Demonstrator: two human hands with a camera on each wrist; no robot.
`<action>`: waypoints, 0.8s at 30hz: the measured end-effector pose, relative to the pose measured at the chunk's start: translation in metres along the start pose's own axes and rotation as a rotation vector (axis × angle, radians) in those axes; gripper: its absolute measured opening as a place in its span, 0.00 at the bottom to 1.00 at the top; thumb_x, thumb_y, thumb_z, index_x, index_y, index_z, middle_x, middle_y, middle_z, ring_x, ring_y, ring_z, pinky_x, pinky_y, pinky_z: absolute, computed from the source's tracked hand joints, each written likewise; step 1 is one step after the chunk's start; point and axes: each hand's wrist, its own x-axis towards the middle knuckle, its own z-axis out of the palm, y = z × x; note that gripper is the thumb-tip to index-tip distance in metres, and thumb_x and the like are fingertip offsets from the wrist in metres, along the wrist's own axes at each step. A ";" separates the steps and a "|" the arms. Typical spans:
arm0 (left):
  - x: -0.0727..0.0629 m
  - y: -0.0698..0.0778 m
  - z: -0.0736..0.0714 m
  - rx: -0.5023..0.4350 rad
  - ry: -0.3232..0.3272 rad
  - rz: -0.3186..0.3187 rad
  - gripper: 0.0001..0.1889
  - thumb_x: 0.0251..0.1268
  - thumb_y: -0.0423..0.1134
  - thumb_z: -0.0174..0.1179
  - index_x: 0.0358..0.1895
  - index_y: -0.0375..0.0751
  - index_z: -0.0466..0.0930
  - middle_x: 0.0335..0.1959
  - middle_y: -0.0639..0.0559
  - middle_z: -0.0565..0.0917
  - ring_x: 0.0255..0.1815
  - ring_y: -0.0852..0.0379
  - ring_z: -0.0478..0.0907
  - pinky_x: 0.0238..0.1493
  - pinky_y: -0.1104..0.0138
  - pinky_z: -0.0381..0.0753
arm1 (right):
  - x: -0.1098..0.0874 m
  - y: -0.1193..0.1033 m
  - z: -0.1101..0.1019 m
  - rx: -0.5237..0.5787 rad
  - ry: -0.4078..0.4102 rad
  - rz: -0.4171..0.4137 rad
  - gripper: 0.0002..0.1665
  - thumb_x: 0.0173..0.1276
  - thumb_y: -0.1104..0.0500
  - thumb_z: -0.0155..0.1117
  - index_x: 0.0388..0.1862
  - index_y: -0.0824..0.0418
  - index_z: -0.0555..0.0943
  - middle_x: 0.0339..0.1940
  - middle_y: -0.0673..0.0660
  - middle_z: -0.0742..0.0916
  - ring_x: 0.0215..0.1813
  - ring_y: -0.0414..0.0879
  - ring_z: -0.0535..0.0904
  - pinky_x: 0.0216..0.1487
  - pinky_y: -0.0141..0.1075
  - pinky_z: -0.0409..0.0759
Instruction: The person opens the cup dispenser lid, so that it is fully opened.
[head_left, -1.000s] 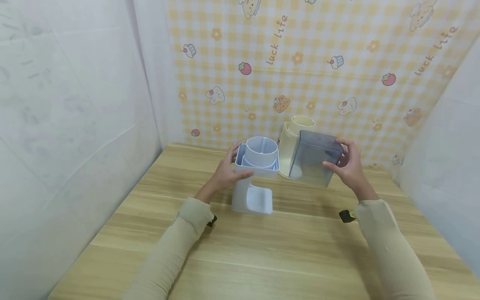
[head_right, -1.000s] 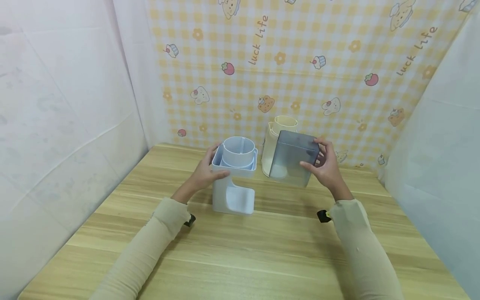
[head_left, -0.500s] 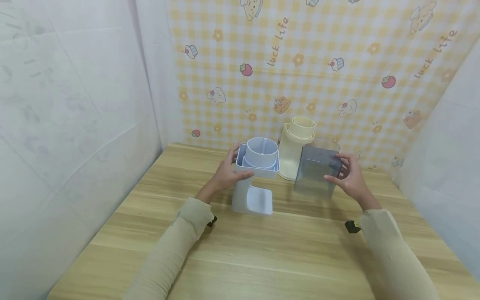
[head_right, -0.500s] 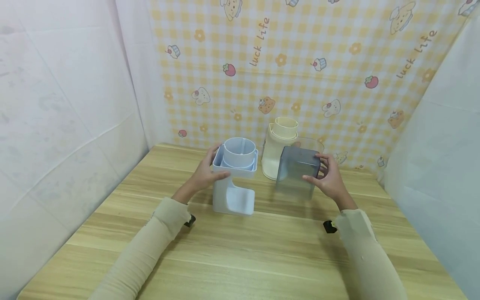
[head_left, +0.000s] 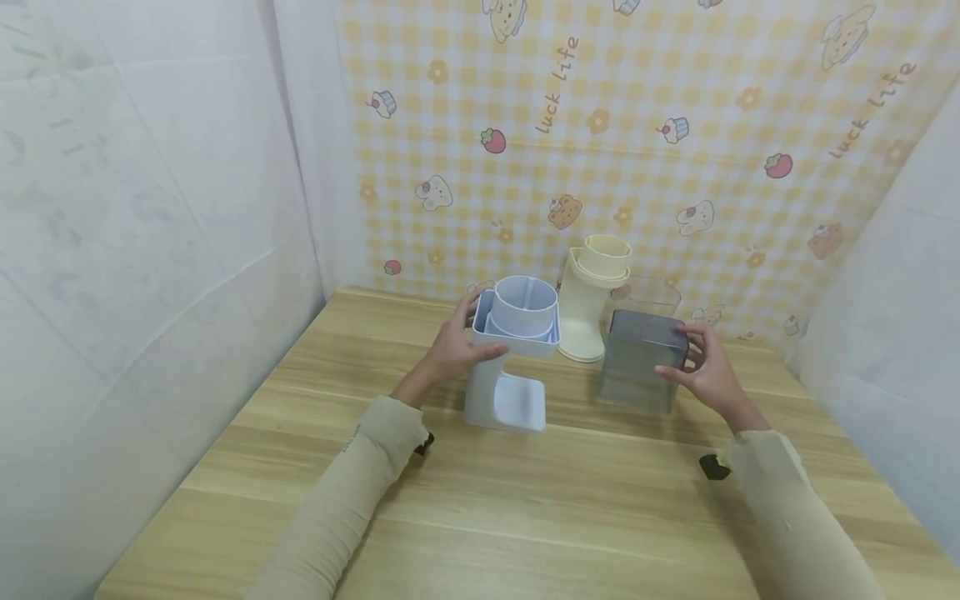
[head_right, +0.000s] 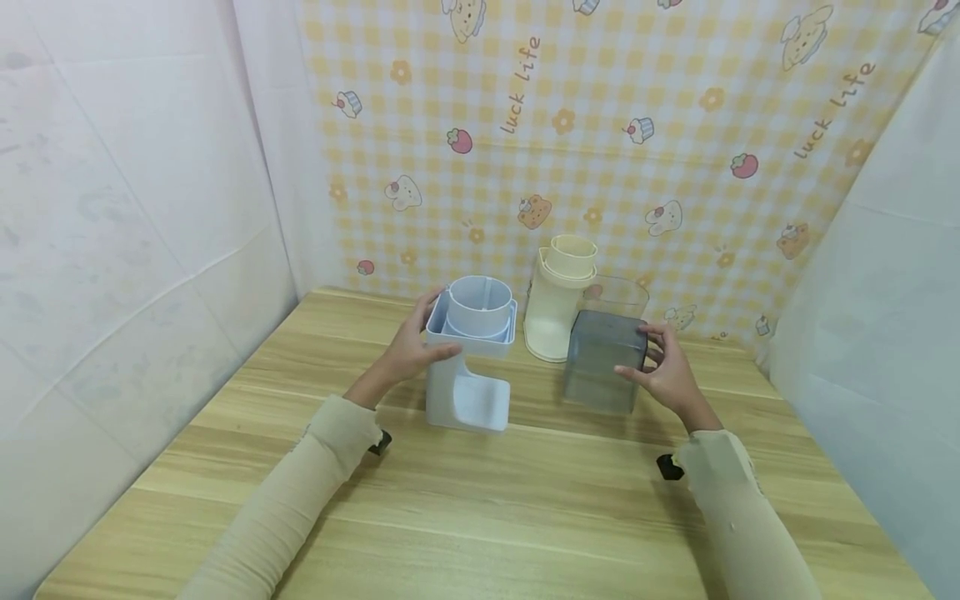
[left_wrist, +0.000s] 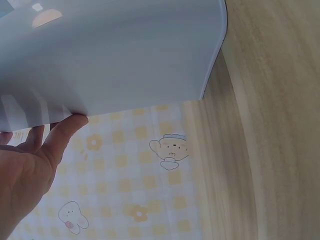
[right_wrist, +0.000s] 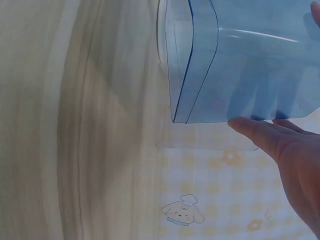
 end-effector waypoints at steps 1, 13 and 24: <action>0.000 0.000 0.000 -0.003 0.000 0.004 0.64 0.36 0.81 0.64 0.79 0.59 0.48 0.72 0.42 0.69 0.64 0.43 0.71 0.59 0.45 0.75 | -0.001 0.001 0.000 0.004 0.002 -0.005 0.48 0.56 0.75 0.73 0.66 0.75 0.52 0.70 0.78 0.61 0.64 0.84 0.62 0.47 0.20 0.75; -0.003 0.001 0.000 0.004 0.011 0.009 0.60 0.42 0.75 0.68 0.79 0.60 0.49 0.70 0.42 0.71 0.64 0.43 0.72 0.58 0.45 0.76 | -0.012 0.019 -0.004 0.028 0.028 0.023 0.46 0.60 0.74 0.70 0.67 0.77 0.51 0.73 0.80 0.56 0.65 0.84 0.60 0.47 0.19 0.76; -0.002 0.001 0.002 0.023 0.019 0.009 0.63 0.38 0.80 0.65 0.80 0.58 0.49 0.71 0.40 0.70 0.64 0.43 0.72 0.59 0.45 0.75 | -0.021 0.037 -0.015 0.026 0.063 -0.043 0.46 0.59 0.78 0.68 0.72 0.76 0.55 0.73 0.82 0.58 0.70 0.58 0.69 0.51 0.20 0.75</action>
